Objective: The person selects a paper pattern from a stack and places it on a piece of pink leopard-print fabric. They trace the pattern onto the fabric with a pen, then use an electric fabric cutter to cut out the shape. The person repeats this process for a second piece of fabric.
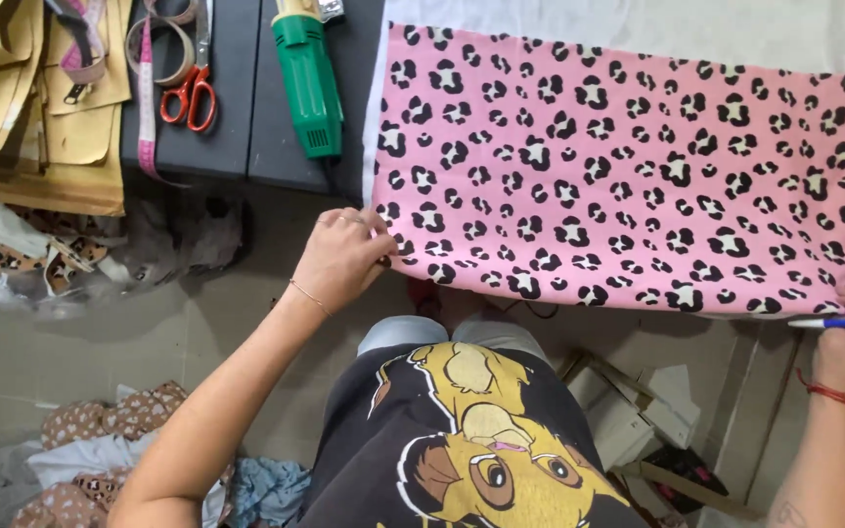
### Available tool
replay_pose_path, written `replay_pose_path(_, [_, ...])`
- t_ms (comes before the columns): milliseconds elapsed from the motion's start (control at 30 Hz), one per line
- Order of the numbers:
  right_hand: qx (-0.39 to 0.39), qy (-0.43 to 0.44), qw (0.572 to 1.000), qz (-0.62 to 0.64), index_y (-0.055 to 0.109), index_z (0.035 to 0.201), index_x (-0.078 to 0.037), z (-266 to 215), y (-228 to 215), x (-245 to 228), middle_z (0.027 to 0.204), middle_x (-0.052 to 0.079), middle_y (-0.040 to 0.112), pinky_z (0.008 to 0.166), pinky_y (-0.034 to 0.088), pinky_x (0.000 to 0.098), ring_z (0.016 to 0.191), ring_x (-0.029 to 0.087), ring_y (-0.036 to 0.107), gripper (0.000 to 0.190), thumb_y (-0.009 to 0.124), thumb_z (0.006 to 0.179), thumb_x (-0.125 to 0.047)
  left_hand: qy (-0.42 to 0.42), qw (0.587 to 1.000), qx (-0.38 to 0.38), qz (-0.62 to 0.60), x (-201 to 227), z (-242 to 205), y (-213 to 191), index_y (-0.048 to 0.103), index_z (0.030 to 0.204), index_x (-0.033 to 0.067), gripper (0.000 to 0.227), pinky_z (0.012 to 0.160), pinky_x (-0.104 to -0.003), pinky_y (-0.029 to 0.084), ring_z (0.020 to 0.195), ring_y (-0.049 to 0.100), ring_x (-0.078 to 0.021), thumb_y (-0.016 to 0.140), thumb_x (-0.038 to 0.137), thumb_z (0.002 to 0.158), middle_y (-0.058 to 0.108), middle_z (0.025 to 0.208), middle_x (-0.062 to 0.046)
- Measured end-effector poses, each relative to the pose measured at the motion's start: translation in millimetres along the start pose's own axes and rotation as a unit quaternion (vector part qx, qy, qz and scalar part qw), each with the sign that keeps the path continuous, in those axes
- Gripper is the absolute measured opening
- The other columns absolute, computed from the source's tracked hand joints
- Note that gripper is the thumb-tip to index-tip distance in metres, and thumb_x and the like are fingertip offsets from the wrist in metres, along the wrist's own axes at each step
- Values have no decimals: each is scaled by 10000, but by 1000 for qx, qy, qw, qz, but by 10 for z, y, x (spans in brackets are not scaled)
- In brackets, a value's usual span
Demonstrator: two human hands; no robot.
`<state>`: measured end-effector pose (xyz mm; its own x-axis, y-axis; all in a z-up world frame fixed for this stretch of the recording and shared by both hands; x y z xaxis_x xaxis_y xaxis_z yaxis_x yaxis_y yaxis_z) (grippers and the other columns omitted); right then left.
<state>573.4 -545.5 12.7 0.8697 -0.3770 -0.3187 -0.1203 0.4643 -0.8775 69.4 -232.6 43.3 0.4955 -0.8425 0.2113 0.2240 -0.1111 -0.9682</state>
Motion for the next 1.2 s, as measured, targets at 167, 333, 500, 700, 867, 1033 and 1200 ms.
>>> replay_pose_path(167, [-8, 50, 999, -18, 597, 1101, -23, -184, 163, 75, 1171, 87, 639, 812, 444, 357, 1015, 285, 596, 273, 499, 884, 111, -331, 892, -69, -301, -215, -321, 200, 533, 879, 128, 396, 706, -327, 441, 833, 519, -230, 739, 310, 593, 476, 975, -74])
replay_pose_path(333, [71, -37, 997, 22, 618, 975, 141, -153, 347, -317, 1163, 277, 646, 936, 462, 436, 1095, 396, 603, 239, 460, 806, 202, -441, 777, 36, -447, -248, -491, 961, 502, 1051, 68, 438, 814, -296, 464, 948, 559, -191, 658, 248, 683, 561, 1063, -77])
replay_pose_path(500, [439, 453, 498, 595, 542, 916, 130, -263, 800, -155, 1078, 316, 603, 788, 529, 664, 968, 429, 645, 586, 839, 474, -114, -429, 777, 198, -417, -239, -289, 1291, 487, 1003, 71, 385, 795, -282, 425, 912, 569, -172, 661, 254, 712, 574, 971, -60])
replay_pose_path(700, [164, 644, 493, 562, 586, 878, -230, -535, 1309, 650, 728, -126, 608, 523, 383, 108, 570, -4, 517, 222, 581, 767, -423, -478, 768, 157, -396, -258, -250, 1246, 502, 969, 84, 388, 813, -311, 395, 935, 542, -186, 646, 311, 689, 581, 966, -47])
replay_pose_path(867, [270, 611, 530, 523, 624, 944, -176, -338, 713, 332, 928, -2, 711, 572, 541, 207, 729, 86, 672, 183, 681, 770, -163, -476, 773, 135, -399, -267, -266, 1228, 509, 962, 103, 372, 779, -309, 387, 880, 556, -172, 635, 317, 686, 597, 910, -38])
replay_pose_path(1033, [241, 583, 559, 537, 666, 940, -226, -315, 626, 319, 936, -32, 707, 569, 506, 153, 656, 25, 606, 130, 642, 829, -163, -490, 774, 89, -392, -289, -328, 1268, 447, 650, 122, 299, 556, -284, 342, 554, 419, -125, 619, 359, 711, 473, 584, 8])
replay_pose_path(1200, [181, 596, 583, 522, 616, 922, -239, -405, 628, 612, 882, -106, 657, 591, 455, 106, 621, -9, 516, 129, 648, 809, -293, -315, 837, 124, -430, -18, -320, 582, 384, 761, 117, 173, 1040, -480, 49, 698, 369, -152, 485, 241, 827, 367, 710, 32])
Point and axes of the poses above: each hand's wrist, its own z-axis towards the middle knuckle, its own y-axis out of the palm, x = y × z, the point moved 4 cm from there along z, towards the middle knuckle
